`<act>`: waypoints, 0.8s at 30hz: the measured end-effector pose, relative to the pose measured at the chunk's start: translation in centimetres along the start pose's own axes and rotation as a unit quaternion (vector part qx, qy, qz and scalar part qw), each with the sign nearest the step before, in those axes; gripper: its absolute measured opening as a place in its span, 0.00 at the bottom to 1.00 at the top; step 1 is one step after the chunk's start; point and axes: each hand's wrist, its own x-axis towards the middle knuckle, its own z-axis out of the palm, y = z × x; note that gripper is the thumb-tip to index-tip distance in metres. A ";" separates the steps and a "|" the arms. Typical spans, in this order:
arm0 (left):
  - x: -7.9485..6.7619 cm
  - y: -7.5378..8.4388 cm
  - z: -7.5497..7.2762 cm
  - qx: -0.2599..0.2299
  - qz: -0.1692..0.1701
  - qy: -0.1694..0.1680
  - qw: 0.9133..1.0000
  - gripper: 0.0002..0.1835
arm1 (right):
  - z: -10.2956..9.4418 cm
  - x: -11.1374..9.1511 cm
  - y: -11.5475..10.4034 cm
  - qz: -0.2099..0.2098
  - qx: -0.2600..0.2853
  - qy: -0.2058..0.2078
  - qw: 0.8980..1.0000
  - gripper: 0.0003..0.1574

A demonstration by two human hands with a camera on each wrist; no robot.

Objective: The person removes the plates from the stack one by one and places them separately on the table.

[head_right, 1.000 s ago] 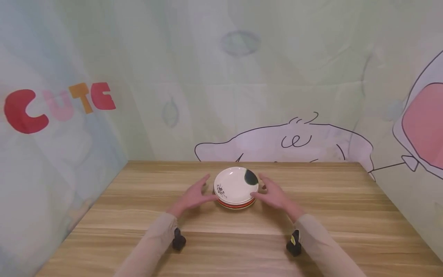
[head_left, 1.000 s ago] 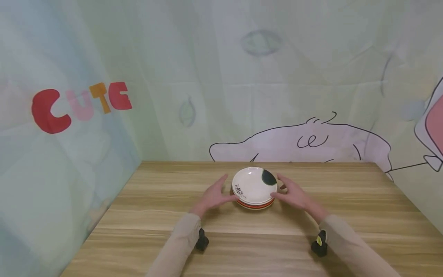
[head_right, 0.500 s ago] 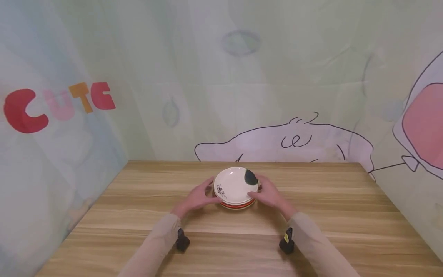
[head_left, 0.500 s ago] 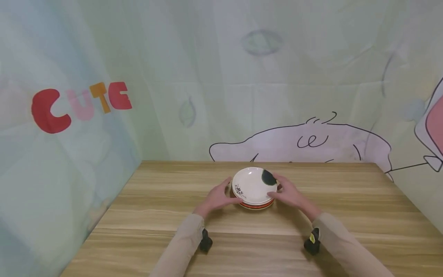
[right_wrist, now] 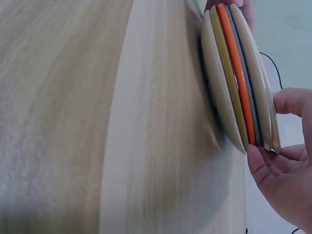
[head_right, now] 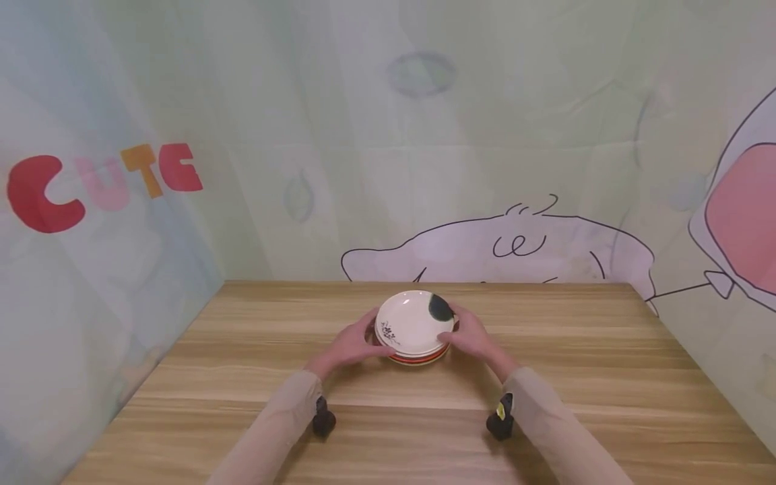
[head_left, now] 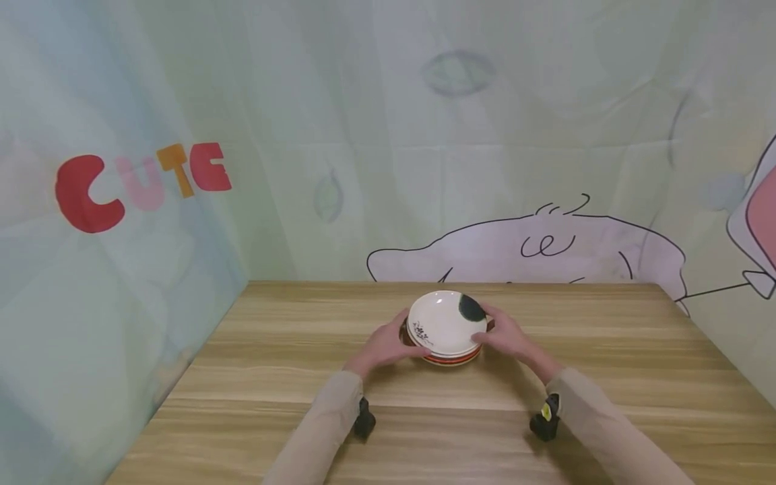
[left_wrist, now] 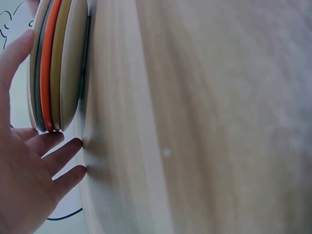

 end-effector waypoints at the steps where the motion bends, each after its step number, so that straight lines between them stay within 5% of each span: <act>1: 0.0 0.0 0.0 -0.003 0.000 -0.002 1.000 0.55 | 0.0 0.0 0.0 0.002 0.003 -0.002 1.000 0.47; 13: 0.1 0.0 0.0 0.018 -0.016 -0.009 1.000 0.53 | -1.0 0.0 0.2 0.020 0.072 -0.030 0.997 0.43; 24: -0.1 0.1 -0.1 0.017 -0.014 -0.011 1.000 0.53 | -2.0 -0.3 0.7 0.057 0.163 -0.061 0.983 0.43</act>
